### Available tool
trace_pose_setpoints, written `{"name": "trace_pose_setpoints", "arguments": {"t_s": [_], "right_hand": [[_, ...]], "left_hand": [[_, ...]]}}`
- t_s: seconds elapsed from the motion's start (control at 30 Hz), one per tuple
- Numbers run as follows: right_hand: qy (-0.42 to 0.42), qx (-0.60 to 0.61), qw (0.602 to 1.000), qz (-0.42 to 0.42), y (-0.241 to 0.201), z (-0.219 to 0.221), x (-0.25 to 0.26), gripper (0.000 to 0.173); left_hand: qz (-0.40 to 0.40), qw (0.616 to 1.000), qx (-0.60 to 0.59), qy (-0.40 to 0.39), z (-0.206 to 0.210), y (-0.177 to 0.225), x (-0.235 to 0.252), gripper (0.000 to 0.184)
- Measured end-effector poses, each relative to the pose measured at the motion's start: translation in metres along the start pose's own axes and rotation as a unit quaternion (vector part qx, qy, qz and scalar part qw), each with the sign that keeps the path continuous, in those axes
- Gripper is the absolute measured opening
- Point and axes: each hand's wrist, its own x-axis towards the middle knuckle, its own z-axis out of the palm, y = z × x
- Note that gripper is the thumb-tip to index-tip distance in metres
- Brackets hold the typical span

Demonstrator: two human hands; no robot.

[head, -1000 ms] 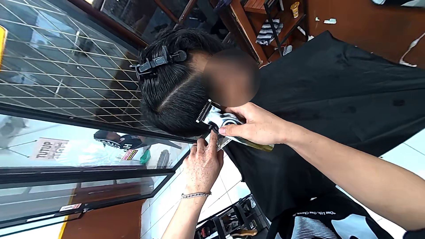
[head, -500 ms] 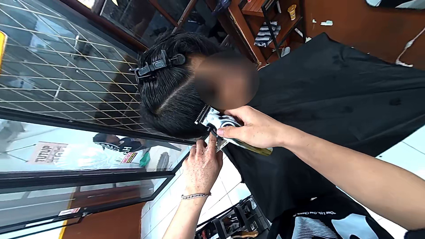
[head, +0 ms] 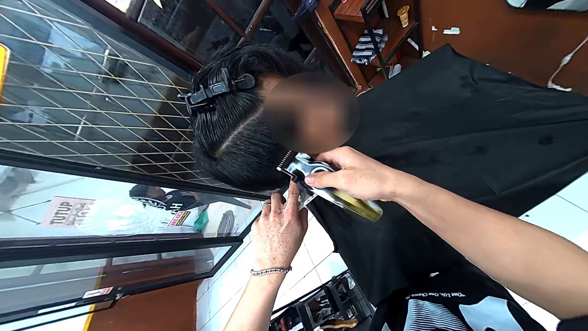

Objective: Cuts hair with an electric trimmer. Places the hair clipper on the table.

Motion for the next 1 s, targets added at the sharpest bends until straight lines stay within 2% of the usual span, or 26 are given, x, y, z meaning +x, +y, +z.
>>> {"name": "trace_pose_setpoints", "arguments": {"t_s": [0.07, 0.2, 0.3, 0.43, 0.57, 0.7, 0.83, 1.0], "right_hand": [[0.004, -0.004, 1.0, -0.019, -0.001, 0.001, 0.001, 0.029], [-0.006, -0.014, 1.0, 0.0, 0.002, -0.002, 0.001, 0.029], [0.007, 0.009, 1.0, -0.014, -0.003, 0.002, 0.001, 0.029], [-0.006, -0.004, 1.0, 0.007, 0.003, -0.001, 0.001, 0.029], [0.005, 0.019, 1.0, -0.014, -0.004, 0.0, 0.001, 0.029], [-0.005, 0.008, 1.0, 0.008, 0.004, -0.003, 0.001, 0.029], [0.003, 0.062, 0.998, -0.024, 0.001, 0.001, 0.002, 0.028], [-0.01, 0.133, 0.991, -0.017, 0.011, 0.002, 0.002, 0.026]], "left_hand": [[-0.002, 1.0, 0.002, -0.005, -0.001, 0.0, 0.0, 0.045], [-0.004, 1.0, -0.002, -0.007, -0.001, 0.0, 0.0, 0.055], [-0.002, 1.0, 0.001, -0.001, -0.001, 0.001, 0.0, 0.045], [-0.006, 1.0, -0.001, -0.013, -0.001, 0.0, 0.001, 0.055], [-0.001, 1.0, -0.003, -0.001, -0.001, 0.001, 0.001, 0.046], [-0.006, 1.0, 0.001, -0.009, -0.002, 0.0, 0.001, 0.057], [0.002, 1.0, 0.002, 0.004, -0.001, 0.0, 0.0, 0.046], [-0.003, 1.0, 0.004, -0.009, -0.003, 0.0, 0.001, 0.052]]}}
